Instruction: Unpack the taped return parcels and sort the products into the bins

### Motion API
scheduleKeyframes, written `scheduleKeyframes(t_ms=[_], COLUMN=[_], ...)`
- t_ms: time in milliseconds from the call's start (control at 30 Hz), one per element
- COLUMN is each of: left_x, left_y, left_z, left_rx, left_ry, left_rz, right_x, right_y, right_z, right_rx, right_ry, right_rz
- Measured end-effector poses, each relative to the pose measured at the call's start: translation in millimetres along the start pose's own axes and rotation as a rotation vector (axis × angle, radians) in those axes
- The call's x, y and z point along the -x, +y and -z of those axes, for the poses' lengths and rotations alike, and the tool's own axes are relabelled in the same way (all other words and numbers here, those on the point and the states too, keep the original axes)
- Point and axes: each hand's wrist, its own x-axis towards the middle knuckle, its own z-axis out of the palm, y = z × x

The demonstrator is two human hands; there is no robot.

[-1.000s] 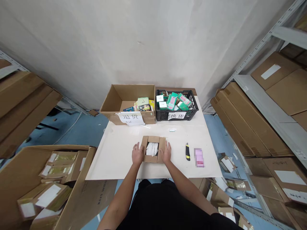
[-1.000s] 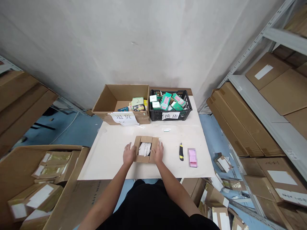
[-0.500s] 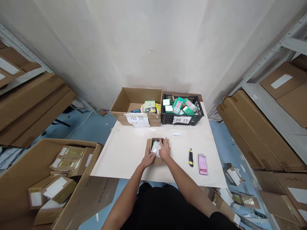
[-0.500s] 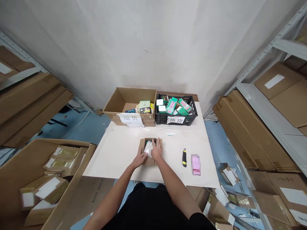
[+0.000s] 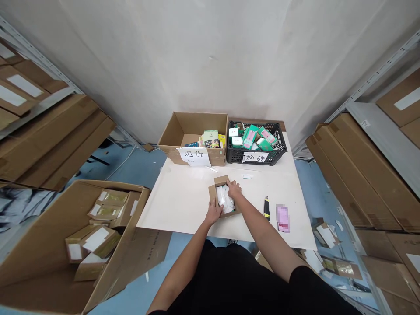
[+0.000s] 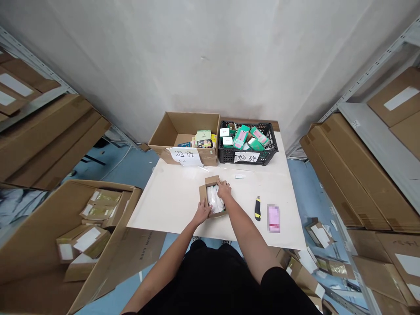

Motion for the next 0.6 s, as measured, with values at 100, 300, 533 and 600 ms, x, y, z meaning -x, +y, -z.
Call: scheduleKeyframes(t_ms=[100,300,533,600], left_x=[5,20,18,17], left_y=[7,9,17,22], left_z=[-0.6,-3.0,4.1,6.0], left_rx=[0.018,-0.086,-0.229,-0.258], left_ry=[-0.078,-0.031,0.02,0.001], left_rz=[-0.03,-0.013,-0.051,-0.063], right_x=[-9,12,66,69], right_y=[2,5,29,34], right_z=[6,4,-31,-37], right_rx=[-0.029,-0.006,0.245,0.301], right_ry=[-0.057,-0.018,0.151,0.045], right_rz=[0.001,0.112,0.419,0.407])
